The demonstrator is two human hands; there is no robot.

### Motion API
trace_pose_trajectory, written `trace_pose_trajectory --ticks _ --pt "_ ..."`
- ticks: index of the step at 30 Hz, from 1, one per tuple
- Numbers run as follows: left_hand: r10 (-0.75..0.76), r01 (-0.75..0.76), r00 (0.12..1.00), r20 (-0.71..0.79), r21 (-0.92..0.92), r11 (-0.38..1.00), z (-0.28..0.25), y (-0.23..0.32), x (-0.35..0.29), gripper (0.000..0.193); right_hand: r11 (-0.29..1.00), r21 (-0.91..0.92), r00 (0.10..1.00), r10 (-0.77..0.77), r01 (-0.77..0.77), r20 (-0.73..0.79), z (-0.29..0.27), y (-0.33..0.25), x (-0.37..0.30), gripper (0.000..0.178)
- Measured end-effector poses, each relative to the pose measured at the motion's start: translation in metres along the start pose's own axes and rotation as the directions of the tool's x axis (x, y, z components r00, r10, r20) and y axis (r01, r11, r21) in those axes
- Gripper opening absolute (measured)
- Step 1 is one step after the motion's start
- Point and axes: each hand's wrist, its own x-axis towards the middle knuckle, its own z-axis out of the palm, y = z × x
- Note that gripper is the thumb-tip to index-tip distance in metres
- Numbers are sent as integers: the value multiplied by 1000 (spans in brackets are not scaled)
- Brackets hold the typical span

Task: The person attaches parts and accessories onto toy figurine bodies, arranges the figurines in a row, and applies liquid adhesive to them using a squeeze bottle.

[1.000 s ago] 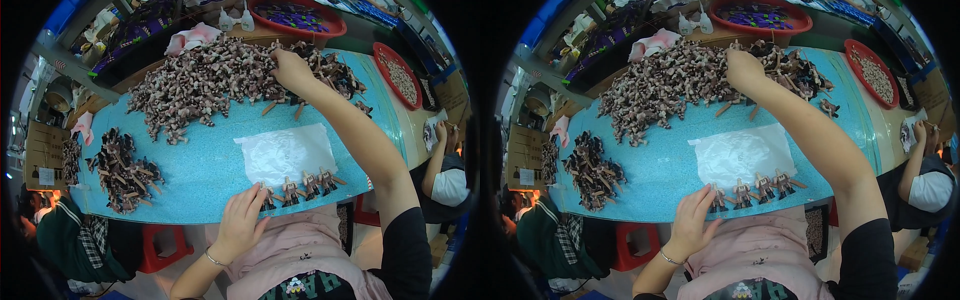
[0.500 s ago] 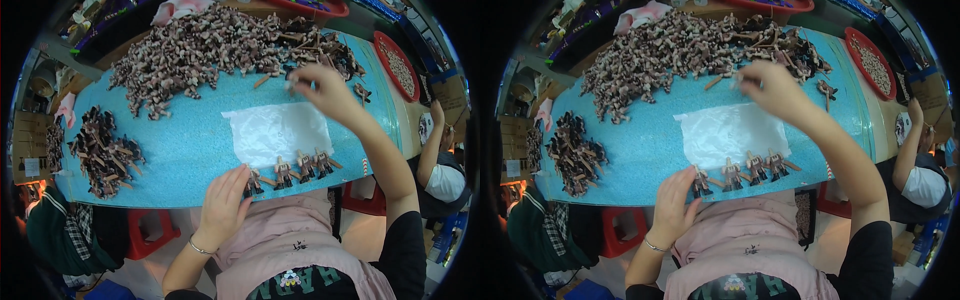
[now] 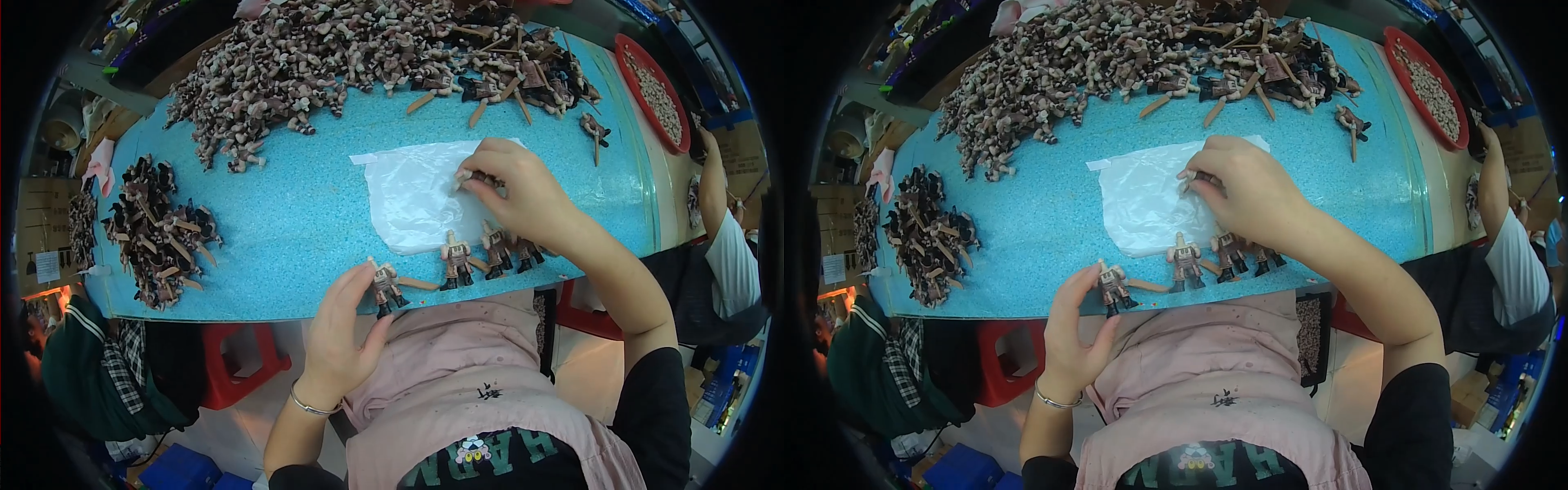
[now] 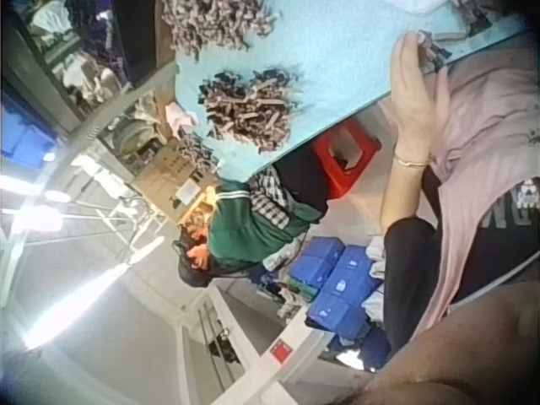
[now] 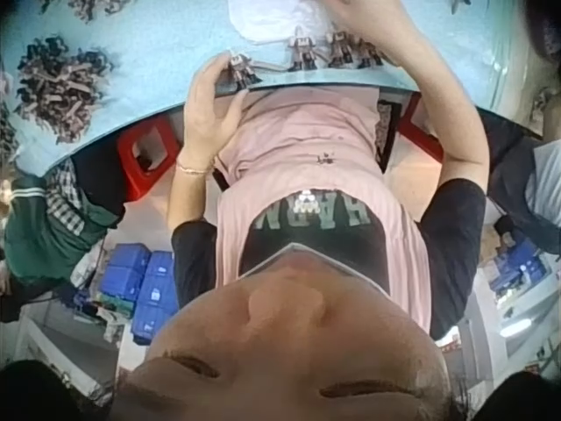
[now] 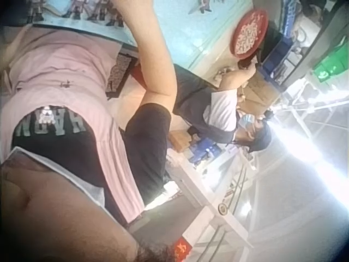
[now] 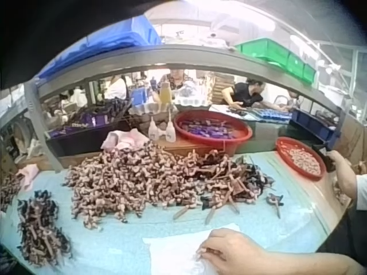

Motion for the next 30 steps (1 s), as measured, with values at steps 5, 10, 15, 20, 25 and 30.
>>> trace_pose_trajectory --ticks 5,10,15,20,25,30 --pt "-131 132 991 23 -128 983 -4 3 -21 61 917 335 976 215 -217 45 -11 -38 -17 14" --pt "-167 179 983 73 -228 957 -3 9 -26 62 583 724 929 218 -369 299 11 -82 -64 26" --pt "-168 190 979 117 -211 959 -2 9 -25 63 667 715 976 92 -209 198 52 -100 -82 23" --pt "-125 145 984 129 -163 976 -6 8 -25 64 760 645 995 33 -84 91 65 -103 -82 30" --pt "-124 142 983 133 -132 981 -5 7 -26 66 808 588 998 -5 -36 68 70 -102 -80 29" --pt "-122 141 983 139 -131 981 -5 8 -25 65 786 612 996 50 -87 78 71 -102 -79 29"
